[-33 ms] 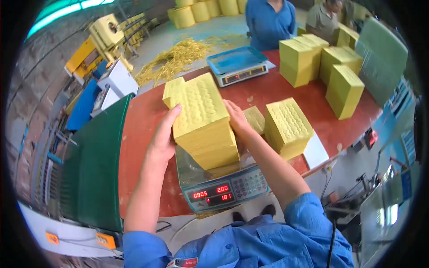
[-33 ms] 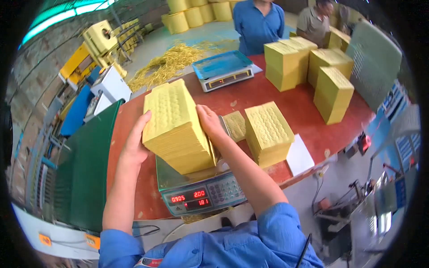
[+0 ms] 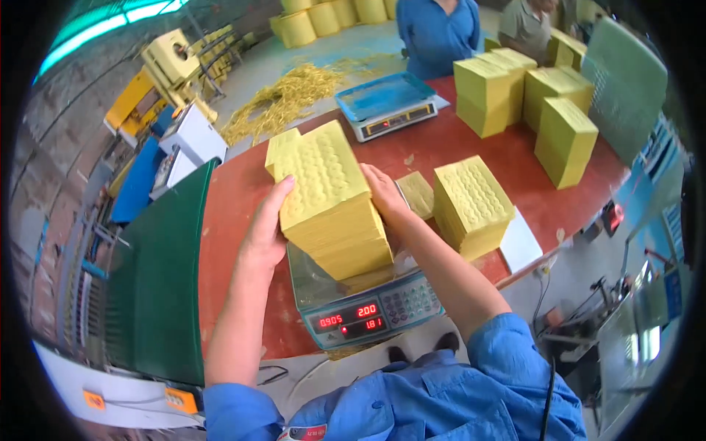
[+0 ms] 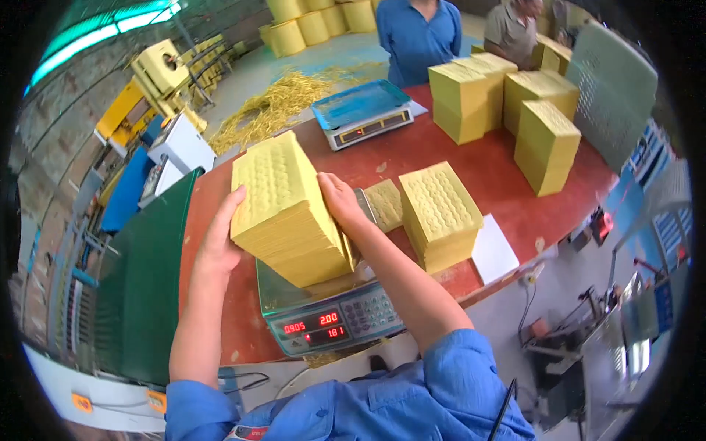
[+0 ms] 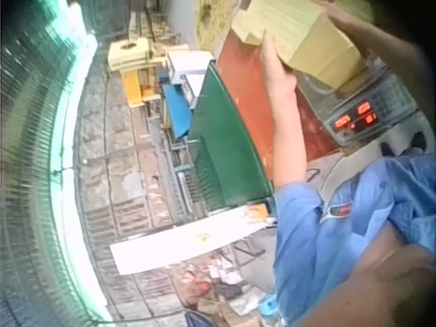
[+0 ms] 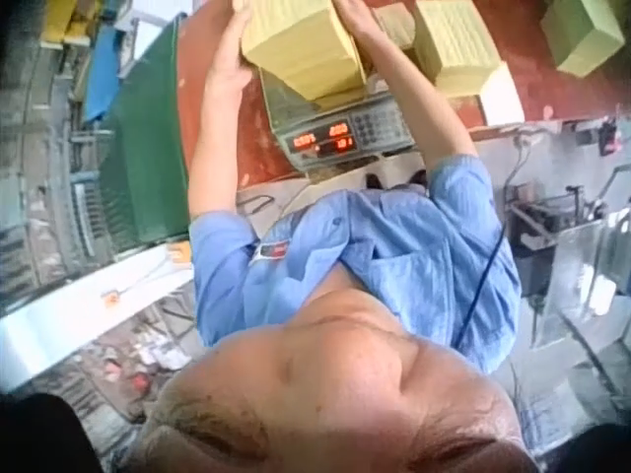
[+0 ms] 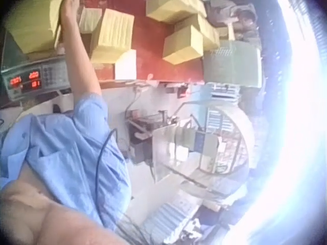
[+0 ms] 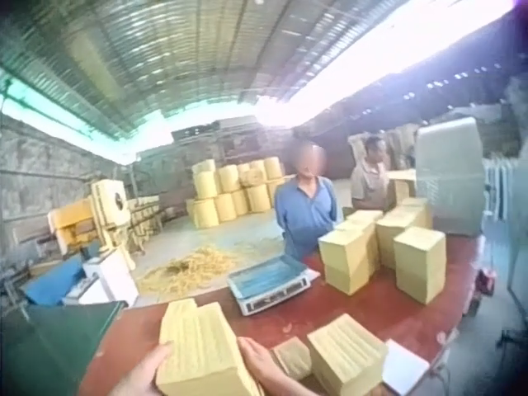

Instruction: Weighing stacks of yellow paper on a digital scale and then inserting them into a binding machine.

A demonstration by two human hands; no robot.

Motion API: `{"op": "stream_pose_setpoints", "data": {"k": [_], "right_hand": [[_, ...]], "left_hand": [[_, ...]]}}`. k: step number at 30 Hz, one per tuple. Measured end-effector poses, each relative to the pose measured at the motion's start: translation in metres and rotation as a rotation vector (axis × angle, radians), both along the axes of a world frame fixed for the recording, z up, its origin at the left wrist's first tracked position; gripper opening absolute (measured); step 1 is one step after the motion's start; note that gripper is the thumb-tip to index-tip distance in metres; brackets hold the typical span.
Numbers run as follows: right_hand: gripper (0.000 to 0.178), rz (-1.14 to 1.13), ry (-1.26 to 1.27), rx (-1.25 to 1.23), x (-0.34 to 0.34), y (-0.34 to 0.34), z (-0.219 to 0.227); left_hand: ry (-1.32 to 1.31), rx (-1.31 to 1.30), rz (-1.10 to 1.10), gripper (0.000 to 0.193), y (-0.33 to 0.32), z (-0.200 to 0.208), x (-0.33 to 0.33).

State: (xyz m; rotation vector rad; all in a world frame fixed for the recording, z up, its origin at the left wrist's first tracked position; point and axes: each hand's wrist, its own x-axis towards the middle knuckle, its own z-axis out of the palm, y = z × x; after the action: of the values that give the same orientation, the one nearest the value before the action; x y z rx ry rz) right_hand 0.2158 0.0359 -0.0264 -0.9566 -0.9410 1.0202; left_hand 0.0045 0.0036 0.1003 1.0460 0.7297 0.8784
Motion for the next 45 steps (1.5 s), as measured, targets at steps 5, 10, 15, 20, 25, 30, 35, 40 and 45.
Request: {"op": "stream_pose_setpoints", "data": {"k": [5,10,15,20,25,30,35,40,45], "right_hand": [[0.043,-0.108,-0.178,-0.001,0.001,-0.023,-0.006],[0.043,-0.077,-0.178,-0.111,-0.002,-0.094,-0.001],[0.041,-0.325,-0.237,0.079,-0.007,-0.156,-0.017],[0.034,-0.214,-0.052,-0.019,-0.019,-0.227,-0.046],[0.031,0.052,0.356,-0.275,-0.037,-0.236,-0.049],[0.034,0.126,0.691,-0.431,-0.043,-0.209,-0.072],[0.051,0.373,0.688,-0.288,-0.018,-0.24,-0.048],[0.053,0.277,0.699,-0.181,0.04,-0.296,-0.045],[0.058,0.127,0.603,-0.055,0.116,-0.355,-0.032]], "left_hand": [[0.084,-0.057,0.043,0.045,-0.001,-0.002,-0.01],[0.082,-0.143,-0.033,0.044,-0.03,0.006,-0.028],[0.132,-0.122,-0.092,0.046,-0.033,0.013,-0.024],[0.163,-0.124,-0.051,0.045,-0.03,0.007,-0.028],[0.1,-0.109,-0.136,0.042,-0.024,0.002,-0.031],[0.131,-0.029,-0.096,0.035,-0.033,-0.004,-0.031],[0.196,0.133,-0.032,0.045,-0.075,-0.012,-0.042],[0.087,0.003,-0.166,0.049,-0.152,0.016,0.047],[-0.179,0.005,-0.077,0.058,-0.229,0.01,0.118]]}}
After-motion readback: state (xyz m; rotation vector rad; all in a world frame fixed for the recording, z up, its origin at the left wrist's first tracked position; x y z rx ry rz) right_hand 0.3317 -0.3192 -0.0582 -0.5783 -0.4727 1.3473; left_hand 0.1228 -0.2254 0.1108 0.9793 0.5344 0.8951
